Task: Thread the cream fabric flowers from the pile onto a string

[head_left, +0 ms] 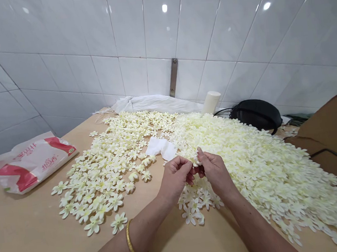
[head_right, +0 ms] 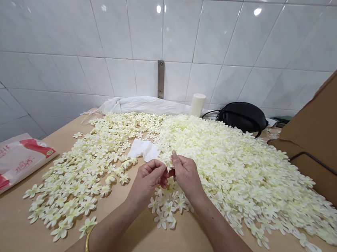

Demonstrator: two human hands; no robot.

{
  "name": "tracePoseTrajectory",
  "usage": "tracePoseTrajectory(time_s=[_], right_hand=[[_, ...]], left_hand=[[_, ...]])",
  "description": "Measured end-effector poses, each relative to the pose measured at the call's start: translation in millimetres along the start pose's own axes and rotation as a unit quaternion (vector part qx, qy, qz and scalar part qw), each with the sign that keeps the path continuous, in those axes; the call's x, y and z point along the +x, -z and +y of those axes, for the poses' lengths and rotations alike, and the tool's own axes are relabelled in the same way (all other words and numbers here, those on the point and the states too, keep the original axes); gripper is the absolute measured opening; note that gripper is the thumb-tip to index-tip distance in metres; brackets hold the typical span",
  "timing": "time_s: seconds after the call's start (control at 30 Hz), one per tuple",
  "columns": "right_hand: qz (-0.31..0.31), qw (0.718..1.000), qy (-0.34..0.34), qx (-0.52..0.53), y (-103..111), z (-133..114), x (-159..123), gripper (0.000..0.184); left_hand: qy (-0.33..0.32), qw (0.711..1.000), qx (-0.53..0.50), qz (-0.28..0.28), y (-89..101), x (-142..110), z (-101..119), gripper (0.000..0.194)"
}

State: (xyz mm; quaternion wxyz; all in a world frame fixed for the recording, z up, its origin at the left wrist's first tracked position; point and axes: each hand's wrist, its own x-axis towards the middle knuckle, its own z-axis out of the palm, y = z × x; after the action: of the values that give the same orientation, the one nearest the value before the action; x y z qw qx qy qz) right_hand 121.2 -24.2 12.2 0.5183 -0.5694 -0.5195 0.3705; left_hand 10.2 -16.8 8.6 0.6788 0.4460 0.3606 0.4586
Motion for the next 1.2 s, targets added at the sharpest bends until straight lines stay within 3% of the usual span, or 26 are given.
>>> tracePoseTrajectory(time_s=[0.2, 0.4, 0.57, 0.67, 0.8, 1.0, 1.1, 1.2], right_hand=[[0.007, 0.997, 0.04, -0.064, -1, -2, -3, 0.047], [0.027, 1.0, -0.004, 0.006, 2, 1, 1, 0.041], [0.037, 0.998, 0.045, -0.034, -6, -1, -5, 0.039], [0.03, 0.998, 0.05, -0.027, -9, -1, -8, 0.037], [0.058, 0.998, 0.019, 0.019, -3, 4, -2, 0.039], [0.072, 0.996, 0.02, 0.048, 10, 5, 7, 0.027], [0.068, 0.997, 0.029, 0.018, 14, 3, 7, 0.025], [0.111, 0.988, 0.041, -0.096, 17, 0, 6, 0.024]], left_hand=[[-0.025, 1.0, -0.002, 0.016, 0.7, 0, -1, 0.022], [-0.049, 0.998, 0.002, 0.038, 1.9, 1, -1, 0.019], [-0.034, 0.999, -0.009, 0.02, -0.4, 0, -2, 0.024], [-0.037, 0.998, -0.031, 0.039, -0.8, 1, -2, 0.02], [-0.027, 0.996, -0.034, 0.076, 0.8, 2, -3, 0.016], [-0.015, 0.997, -0.013, 0.08, 2.1, 3, -3, 0.016], [-0.024, 0.997, 0.007, 0.074, 3.0, 3, -3, 0.016], [-0.035, 0.997, 0.027, 0.068, 2.8, 3, -2, 0.014]])
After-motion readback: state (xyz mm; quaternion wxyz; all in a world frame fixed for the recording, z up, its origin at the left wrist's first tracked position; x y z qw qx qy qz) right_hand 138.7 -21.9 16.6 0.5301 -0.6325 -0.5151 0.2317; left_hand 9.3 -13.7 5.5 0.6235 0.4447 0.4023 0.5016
